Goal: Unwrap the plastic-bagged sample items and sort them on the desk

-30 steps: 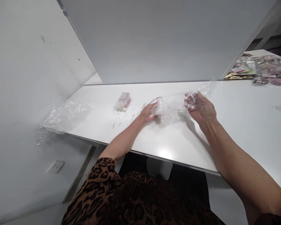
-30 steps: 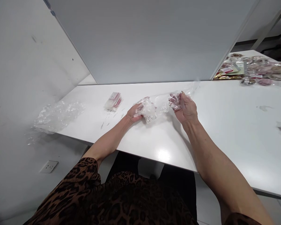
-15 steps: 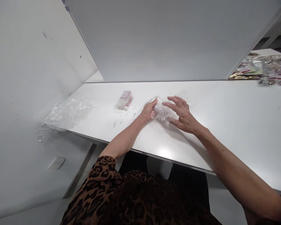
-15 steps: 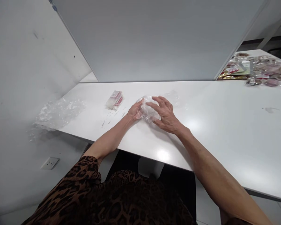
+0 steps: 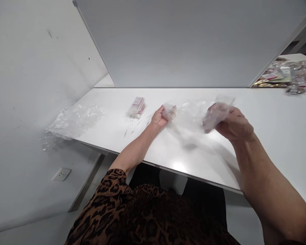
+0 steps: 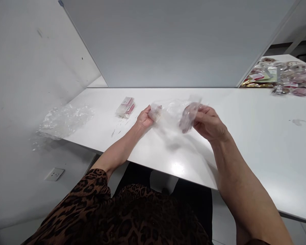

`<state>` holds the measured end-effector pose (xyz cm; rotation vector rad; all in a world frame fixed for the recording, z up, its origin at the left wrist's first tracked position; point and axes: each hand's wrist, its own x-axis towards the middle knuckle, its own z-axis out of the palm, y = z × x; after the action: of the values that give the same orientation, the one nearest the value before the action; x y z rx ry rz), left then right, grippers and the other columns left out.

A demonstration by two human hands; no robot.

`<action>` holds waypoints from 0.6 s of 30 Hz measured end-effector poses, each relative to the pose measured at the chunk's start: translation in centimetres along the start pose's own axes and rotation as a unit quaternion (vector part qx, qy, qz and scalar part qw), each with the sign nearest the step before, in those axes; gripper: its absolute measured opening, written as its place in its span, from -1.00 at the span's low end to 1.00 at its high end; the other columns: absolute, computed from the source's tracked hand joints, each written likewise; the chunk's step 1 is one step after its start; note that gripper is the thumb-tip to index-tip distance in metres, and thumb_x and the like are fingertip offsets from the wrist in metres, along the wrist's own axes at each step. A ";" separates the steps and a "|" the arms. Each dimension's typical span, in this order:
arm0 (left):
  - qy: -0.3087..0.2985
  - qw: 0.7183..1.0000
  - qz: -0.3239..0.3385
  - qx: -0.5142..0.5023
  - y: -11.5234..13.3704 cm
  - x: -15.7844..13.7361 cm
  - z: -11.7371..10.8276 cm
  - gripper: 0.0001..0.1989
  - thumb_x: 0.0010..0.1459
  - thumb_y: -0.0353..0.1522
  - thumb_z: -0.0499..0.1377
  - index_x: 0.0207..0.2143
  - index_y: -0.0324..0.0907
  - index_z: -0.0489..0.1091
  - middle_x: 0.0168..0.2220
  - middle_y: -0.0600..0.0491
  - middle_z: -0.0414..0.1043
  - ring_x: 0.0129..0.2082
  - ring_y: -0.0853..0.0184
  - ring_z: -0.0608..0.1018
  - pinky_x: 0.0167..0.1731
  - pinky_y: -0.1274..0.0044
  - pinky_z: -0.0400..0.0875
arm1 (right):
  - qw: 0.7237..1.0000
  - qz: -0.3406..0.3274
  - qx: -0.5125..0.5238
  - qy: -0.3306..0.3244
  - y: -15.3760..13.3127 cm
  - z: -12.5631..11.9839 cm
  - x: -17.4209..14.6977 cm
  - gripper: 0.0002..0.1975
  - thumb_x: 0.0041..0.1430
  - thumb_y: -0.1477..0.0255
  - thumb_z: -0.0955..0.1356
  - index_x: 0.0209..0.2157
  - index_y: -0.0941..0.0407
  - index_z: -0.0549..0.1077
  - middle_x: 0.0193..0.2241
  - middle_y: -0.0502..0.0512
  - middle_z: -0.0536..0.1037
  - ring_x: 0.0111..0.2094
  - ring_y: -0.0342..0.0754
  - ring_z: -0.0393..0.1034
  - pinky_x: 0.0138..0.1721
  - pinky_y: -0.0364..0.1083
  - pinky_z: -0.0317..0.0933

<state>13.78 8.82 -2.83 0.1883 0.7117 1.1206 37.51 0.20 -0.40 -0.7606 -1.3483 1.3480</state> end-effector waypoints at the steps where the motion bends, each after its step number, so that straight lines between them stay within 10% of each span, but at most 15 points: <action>1: -0.005 1.000 -0.003 0.005 0.1 0.0 0.0 -0.53 0.54 -0.30 -0.02 0.32 -0.36 0.38 -0.28 -0.09 0.69 -0.37 0.30 0.69 -0.24 0.52 0.58 | 0.996 0.054 -0.024 -0.071 -0.3 0.0 -0.2 -0.57 -0.01 0.02 0.62 -0.29 0.04 0.62 -0.48 0.10 0.58 -0.37 0.13 0.61 -0.38 0.07 0.53; 6: -0.008 1.000 0.014 0.026 0.5 0.5 -0.5 -0.51 0.55 -0.30 -0.04 0.33 -0.41 0.36 -0.35 -0.08 0.66 -0.47 0.34 0.62 -0.35 0.57 0.50 | 0.957 0.112 -0.084 -0.255 -1.1 0.7 -0.6 -0.35 -0.16 -0.14 0.63 -0.17 0.06 0.71 -0.25 0.23 0.70 -0.14 0.25 0.66 -0.09 0.21 0.55; 9: -0.005 0.999 0.013 0.036 0.5 0.7 -0.7 -0.51 0.53 -0.31 -0.01 0.36 -0.37 0.33 -0.26 -0.12 0.69 -0.46 0.34 0.63 -0.27 0.53 0.53 | 0.990 0.011 -0.044 -0.134 -0.9 1.0 -0.4 -0.25 -0.02 -0.39 0.43 -0.24 0.02 0.70 -0.32 0.20 0.69 -0.31 0.12 0.61 -0.27 0.10 0.51; 12: -0.027 0.996 -0.037 0.072 -0.1 0.4 -0.6 -0.54 0.52 -0.30 0.02 0.32 -0.37 0.37 -0.24 -0.15 0.68 -0.40 0.29 0.67 -0.22 0.48 0.57 | 0.991 -0.083 -0.096 0.037 -0.2 1.2 -0.2 -0.53 0.23 -0.14 0.45 -0.19 -0.03 0.69 -0.27 0.11 0.69 -0.30 0.02 0.56 -0.29 0.01 0.43; 18: -0.106 0.975 -0.099 0.169 -2.1 -1.0 -0.2 -0.66 0.53 -0.31 0.02 0.11 -0.29 0.48 -0.35 -0.06 0.64 -0.28 0.20 0.72 -0.03 0.33 0.62 | 0.867 -0.178 -0.465 -0.018 3.7 1.8 0.7 -0.63 0.34 0.12 0.43 0.09 -0.08 0.63 0.23 0.19 0.53 0.27 0.30 0.35 0.28 0.45 0.16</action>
<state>15.03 6.94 -3.54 0.5084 0.7082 0.7697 34.79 0.90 -3.55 -1.0289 -2.0677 0.3535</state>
